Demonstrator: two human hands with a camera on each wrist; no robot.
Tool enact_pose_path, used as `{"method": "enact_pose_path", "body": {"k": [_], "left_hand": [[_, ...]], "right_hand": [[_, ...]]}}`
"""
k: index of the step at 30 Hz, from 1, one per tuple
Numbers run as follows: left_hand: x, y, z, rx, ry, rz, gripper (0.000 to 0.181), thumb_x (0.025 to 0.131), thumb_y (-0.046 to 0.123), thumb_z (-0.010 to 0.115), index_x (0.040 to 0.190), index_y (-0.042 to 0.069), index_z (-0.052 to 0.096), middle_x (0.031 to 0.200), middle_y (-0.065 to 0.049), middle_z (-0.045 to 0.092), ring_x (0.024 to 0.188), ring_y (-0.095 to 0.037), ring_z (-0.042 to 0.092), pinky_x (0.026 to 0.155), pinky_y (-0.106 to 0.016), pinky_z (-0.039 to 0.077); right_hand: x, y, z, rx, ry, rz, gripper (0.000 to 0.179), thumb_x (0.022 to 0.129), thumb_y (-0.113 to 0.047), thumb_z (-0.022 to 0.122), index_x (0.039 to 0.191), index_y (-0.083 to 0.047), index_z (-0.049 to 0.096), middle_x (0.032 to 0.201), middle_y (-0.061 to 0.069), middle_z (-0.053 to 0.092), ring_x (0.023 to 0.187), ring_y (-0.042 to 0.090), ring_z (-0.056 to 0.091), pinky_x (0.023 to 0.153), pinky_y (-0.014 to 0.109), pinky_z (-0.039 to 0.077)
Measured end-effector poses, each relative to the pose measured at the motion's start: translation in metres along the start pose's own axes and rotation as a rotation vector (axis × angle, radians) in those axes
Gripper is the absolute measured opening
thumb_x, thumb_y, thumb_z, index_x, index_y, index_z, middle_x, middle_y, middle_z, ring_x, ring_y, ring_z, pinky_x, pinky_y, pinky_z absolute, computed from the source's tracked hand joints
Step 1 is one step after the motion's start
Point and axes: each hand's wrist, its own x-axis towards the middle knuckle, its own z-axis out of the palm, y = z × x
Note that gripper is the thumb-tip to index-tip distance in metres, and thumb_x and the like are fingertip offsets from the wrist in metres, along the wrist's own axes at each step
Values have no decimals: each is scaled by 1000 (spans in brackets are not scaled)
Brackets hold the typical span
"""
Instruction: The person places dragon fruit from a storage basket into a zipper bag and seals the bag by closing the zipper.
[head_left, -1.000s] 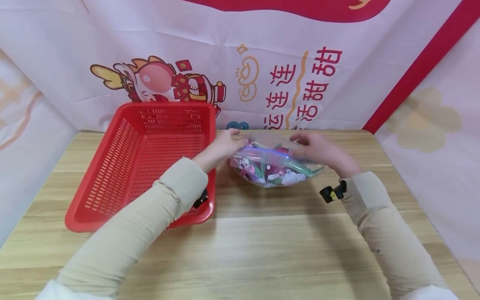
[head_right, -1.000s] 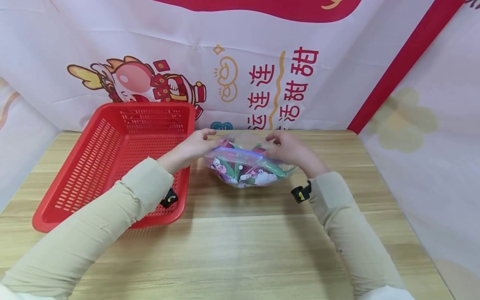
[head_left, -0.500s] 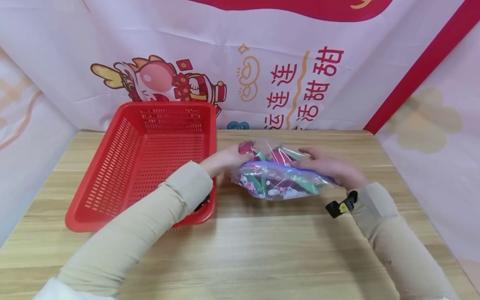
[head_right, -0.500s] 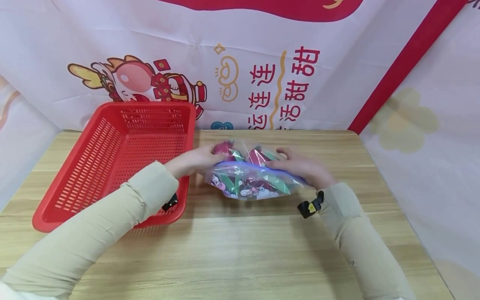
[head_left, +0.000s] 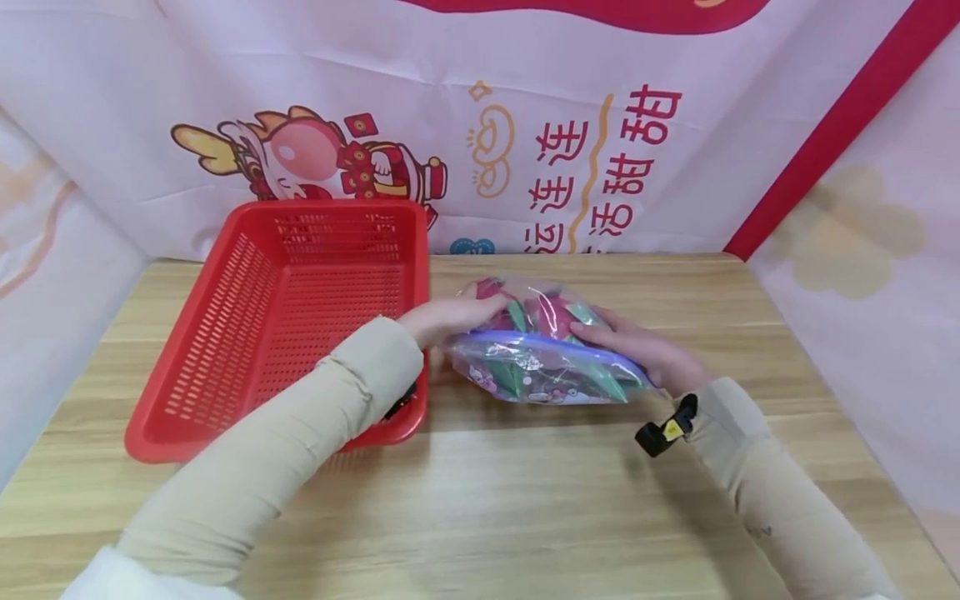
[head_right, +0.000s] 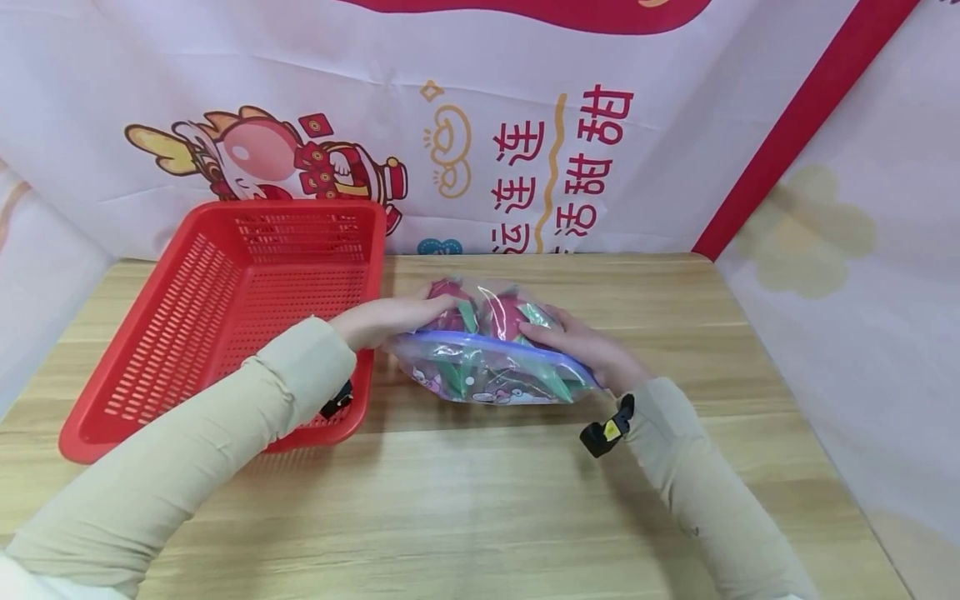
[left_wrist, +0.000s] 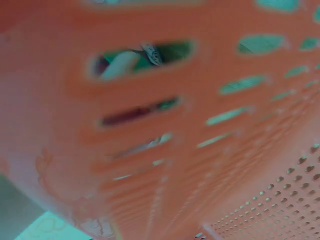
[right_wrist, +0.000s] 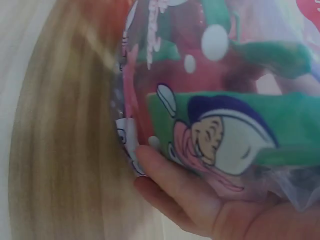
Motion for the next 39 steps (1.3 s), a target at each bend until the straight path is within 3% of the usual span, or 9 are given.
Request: {"method": "enact_pose_path", "body": {"k": [3,7,11,14,19,25,28,32,39], "left_hand": [[3,-4,1,25,34,-6,85,95,57,39,154,19,-9,162,-6,-11,150,-31,-2,121,-52,14],[9,-9,3,92,148,29,85,93,54,46,155,21,-3,163,-8,-2,150,-33,1,119,-56,14],[12,-12,5,96,246,66,81,94,46,51,155,21,3,163,-7,2,150,-31,4,120,-55,16],[13,-13,6,89,288,105,79,95,42,53,155,19,7,163,-6,1,150,-30,6,120,-52,18],[15,-15,9,141,358,144,73,97,31,52,155,16,11,163,-11,2,150,-33,6,120,-50,21],[19,-17,9,151,427,152,67,98,23,52,154,20,16,163,-7,2,150,-33,7,118,-50,23],[20,-17,8,123,456,167,68,96,24,55,154,23,18,160,-11,14,145,-33,21,115,-48,32],[19,-16,5,93,507,235,68,94,23,58,153,23,22,149,-22,31,134,-33,36,110,-46,40],[9,-2,-2,115,574,330,67,94,21,58,152,21,25,144,-20,38,131,-29,38,109,-42,41]], "right_hand": [[5,2,4,-40,33,-36,84,91,-52,55,154,-33,2,133,21,47,91,19,65,80,31,56],[10,4,10,-76,121,-49,92,86,-52,63,153,-36,2,144,21,36,87,19,64,76,30,55],[16,3,15,-103,192,-52,97,83,-55,65,153,-39,-1,156,19,18,101,24,58,83,30,50],[18,3,17,-137,217,-73,100,83,-53,66,152,-38,-4,158,20,12,111,31,54,92,35,47],[20,8,21,-210,261,-122,108,79,-49,72,153,-34,-6,157,20,16,129,39,42,107,52,37],[26,12,28,-172,329,-166,104,80,-39,74,153,-34,-1,157,17,20,136,40,34,110,56,33],[29,13,28,-162,354,-185,105,80,-38,74,153,-35,-2,158,16,18,139,40,30,112,58,29],[31,13,27,-156,397,-245,107,80,-36,74,153,-35,-3,160,14,12,145,39,19,117,58,19],[26,2,24,-130,459,-350,105,80,-33,75,153,-37,-1,161,10,12,146,36,16,117,59,16]]}}
